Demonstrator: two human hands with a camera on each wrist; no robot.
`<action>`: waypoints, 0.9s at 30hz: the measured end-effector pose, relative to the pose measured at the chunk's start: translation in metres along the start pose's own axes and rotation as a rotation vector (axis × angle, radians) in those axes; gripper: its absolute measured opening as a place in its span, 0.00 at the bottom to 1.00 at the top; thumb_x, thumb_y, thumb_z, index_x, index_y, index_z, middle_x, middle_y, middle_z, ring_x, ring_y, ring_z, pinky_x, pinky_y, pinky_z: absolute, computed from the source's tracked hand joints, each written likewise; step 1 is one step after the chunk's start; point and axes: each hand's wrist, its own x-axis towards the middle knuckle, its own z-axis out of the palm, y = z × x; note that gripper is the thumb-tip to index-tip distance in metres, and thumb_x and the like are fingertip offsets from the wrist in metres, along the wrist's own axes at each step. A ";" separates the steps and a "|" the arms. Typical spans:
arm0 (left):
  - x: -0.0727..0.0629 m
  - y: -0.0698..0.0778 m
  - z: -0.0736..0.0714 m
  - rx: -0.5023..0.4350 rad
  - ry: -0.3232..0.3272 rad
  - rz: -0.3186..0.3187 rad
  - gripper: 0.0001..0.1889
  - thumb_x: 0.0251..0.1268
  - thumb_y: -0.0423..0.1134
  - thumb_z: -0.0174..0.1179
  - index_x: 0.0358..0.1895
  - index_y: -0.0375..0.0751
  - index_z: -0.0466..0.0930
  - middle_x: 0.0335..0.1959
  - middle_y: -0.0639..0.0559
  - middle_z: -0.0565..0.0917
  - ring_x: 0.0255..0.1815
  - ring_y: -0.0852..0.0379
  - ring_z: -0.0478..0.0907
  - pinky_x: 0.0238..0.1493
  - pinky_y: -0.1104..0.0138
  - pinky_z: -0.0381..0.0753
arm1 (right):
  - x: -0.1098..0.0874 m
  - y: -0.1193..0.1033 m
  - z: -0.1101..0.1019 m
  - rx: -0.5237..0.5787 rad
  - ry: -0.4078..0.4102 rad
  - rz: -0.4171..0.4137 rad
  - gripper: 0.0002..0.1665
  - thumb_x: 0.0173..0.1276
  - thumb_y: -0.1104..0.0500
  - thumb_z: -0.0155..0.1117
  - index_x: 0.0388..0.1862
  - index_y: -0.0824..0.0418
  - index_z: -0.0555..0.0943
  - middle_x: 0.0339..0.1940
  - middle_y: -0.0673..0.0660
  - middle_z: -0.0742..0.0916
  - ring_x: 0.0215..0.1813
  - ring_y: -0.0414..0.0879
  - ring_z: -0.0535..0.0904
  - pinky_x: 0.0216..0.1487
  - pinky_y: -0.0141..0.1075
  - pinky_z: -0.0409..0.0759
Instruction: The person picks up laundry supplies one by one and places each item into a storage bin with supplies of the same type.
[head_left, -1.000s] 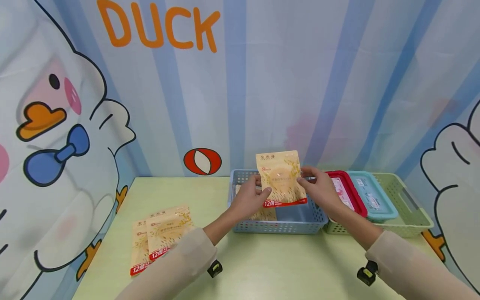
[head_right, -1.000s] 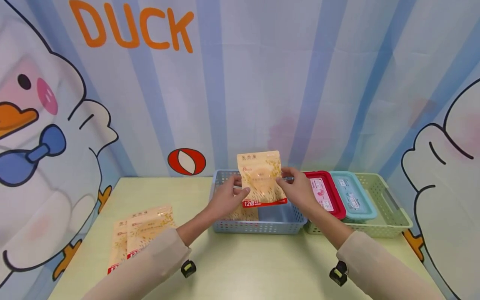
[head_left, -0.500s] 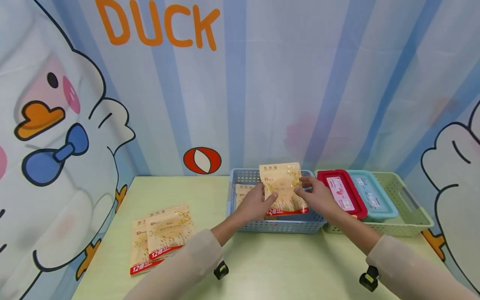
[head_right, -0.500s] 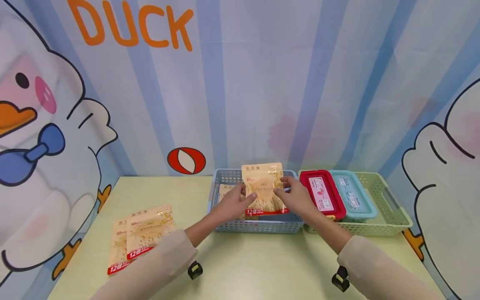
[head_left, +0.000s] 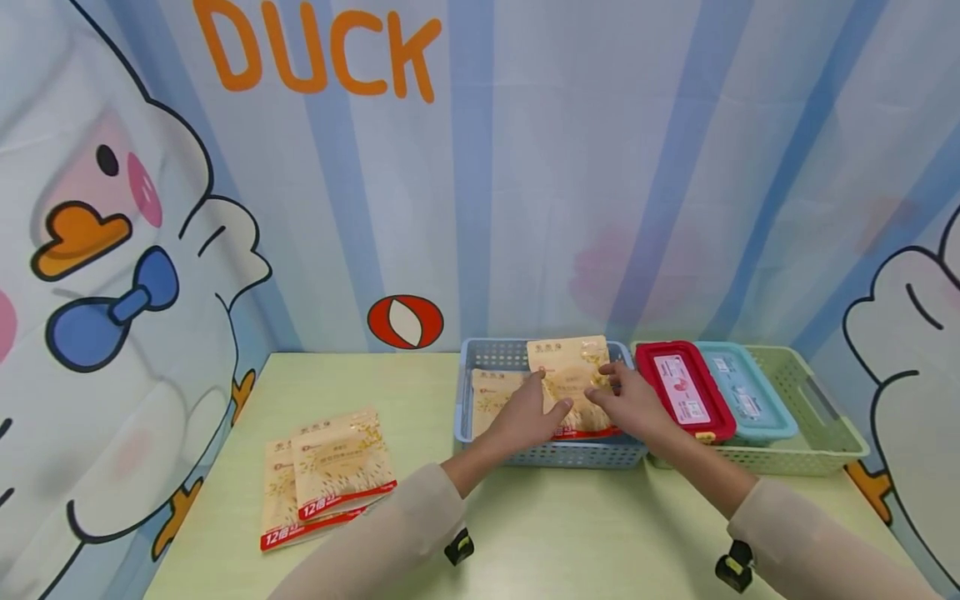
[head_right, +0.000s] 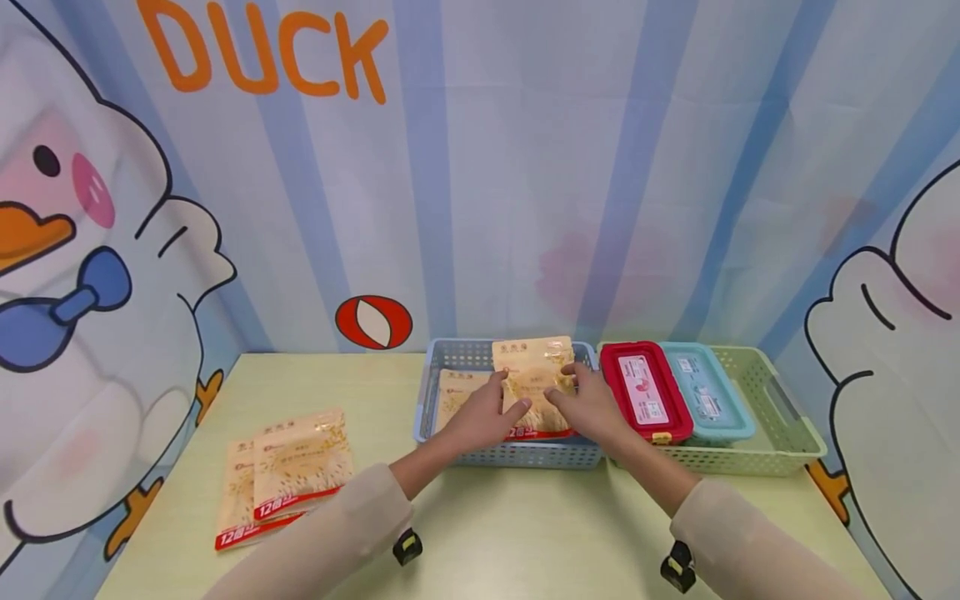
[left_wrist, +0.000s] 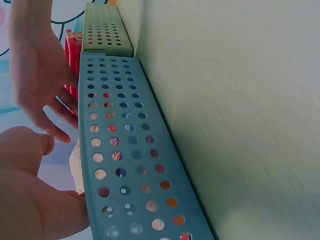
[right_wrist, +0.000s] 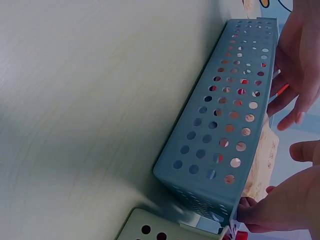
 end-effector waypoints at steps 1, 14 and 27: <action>0.000 0.001 0.001 0.000 -0.002 -0.005 0.41 0.84 0.56 0.52 0.85 0.32 0.50 0.82 0.36 0.62 0.78 0.39 0.67 0.73 0.47 0.72 | 0.000 0.000 0.000 0.000 0.004 0.000 0.38 0.79 0.48 0.64 0.77 0.68 0.67 0.73 0.75 0.74 0.70 0.69 0.74 0.63 0.60 0.81; 0.001 0.000 0.013 0.112 -0.004 -0.028 0.43 0.84 0.56 0.52 0.85 0.30 0.48 0.83 0.34 0.60 0.79 0.39 0.66 0.73 0.47 0.73 | -0.002 0.000 0.010 0.028 -0.049 0.058 0.41 0.78 0.45 0.65 0.78 0.67 0.65 0.75 0.76 0.71 0.71 0.70 0.71 0.65 0.63 0.78; 0.003 -0.001 0.020 0.171 -0.008 -0.059 0.45 0.83 0.55 0.55 0.85 0.29 0.44 0.62 0.34 0.82 0.45 0.46 0.86 0.45 0.54 0.85 | -0.001 0.006 0.013 0.025 -0.103 0.125 0.44 0.76 0.43 0.67 0.77 0.68 0.63 0.72 0.76 0.73 0.67 0.67 0.73 0.63 0.59 0.80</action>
